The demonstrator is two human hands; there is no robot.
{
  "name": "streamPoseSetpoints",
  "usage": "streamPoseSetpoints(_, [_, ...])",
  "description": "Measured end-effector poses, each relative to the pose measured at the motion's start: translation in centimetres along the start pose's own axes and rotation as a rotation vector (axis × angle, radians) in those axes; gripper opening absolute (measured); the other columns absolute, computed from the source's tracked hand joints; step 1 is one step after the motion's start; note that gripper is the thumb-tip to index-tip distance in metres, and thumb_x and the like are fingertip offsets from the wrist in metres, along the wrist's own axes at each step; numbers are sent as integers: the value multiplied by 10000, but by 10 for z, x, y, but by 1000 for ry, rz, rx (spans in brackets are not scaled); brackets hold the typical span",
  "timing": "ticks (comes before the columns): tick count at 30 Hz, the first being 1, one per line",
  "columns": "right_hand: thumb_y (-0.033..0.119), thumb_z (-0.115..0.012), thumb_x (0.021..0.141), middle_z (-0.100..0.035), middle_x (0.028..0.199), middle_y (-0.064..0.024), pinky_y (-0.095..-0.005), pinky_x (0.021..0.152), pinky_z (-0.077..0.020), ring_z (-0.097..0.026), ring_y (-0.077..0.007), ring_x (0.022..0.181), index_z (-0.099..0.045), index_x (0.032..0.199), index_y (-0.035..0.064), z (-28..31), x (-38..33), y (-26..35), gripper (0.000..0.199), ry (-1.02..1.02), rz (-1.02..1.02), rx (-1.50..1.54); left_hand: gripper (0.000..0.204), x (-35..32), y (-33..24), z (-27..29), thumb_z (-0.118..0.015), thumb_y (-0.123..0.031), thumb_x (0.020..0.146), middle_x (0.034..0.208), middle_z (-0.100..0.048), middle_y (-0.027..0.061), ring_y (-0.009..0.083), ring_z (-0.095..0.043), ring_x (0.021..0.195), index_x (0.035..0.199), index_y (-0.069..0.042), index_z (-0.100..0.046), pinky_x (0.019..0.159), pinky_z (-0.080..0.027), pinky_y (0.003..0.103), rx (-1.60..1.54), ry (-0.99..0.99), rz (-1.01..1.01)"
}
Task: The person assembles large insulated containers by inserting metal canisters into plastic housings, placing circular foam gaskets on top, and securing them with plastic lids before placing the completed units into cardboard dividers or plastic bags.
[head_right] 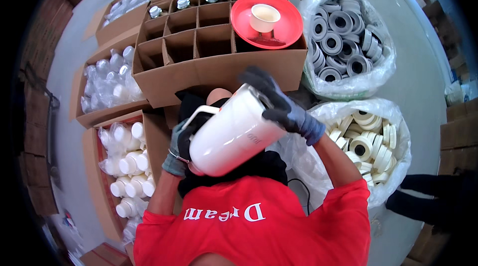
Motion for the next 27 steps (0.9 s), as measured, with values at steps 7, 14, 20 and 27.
streamPoseSetpoints(7, [427, -619, 828, -470, 1352, -113, -363, 1077, -314, -426, -216, 1276, -429, 1384, 50, -14, -11, -51, 698, -114, -362, 483, 172, -29, 15, -11, -633, -65, 829, 907, -691, 111, 145, -637, 814, 962, 38, -664, 738, -499, 281, -428, -295, 457])
streamPoseSetpoints(14, [324, -590, 907, -522, 1274, -116, -372, 1040, -358, -469, -229, 1219, -527, 1283, 25, -59, 45, -35, 485, 240, -140, 240, 510, -20, 8, 7, -658, -162, 900, 1260, -597, 108, 159, -581, 1093, 1337, 37, -485, 911, -484, 284, -609, 148, 596])
streamPoseSetpoints(20, [341, -672, 828, -614, 1077, -139, -412, 929, -448, -562, -312, 1064, -610, 1112, 63, -50, 89, -7, 402, 45, 115, -380, 286, -51, 32, 9, -553, -138, 927, 704, -592, -10, 41, -444, 501, 1148, 21, -640, 425, -317, 205, -893, 117, 971])
streamPoseSetpoints(27, [449, -737, 753, -641, 1051, -202, -461, 863, -478, -613, -371, 986, -638, 1132, 54, 177, 109, -139, 555, -621, -448, -1023, 376, -60, 76, 18, -450, -396, 988, 445, -353, -90, 42, -312, 370, 689, -178, -511, 364, -250, 206, -1870, -543, 739])
Point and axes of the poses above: each hand's wrist, its own x-axis towards the middle knuckle, its own z-axis out of the back of the hand, y = z × x, the point moved 8 cm from there along x, towards the middle knuckle
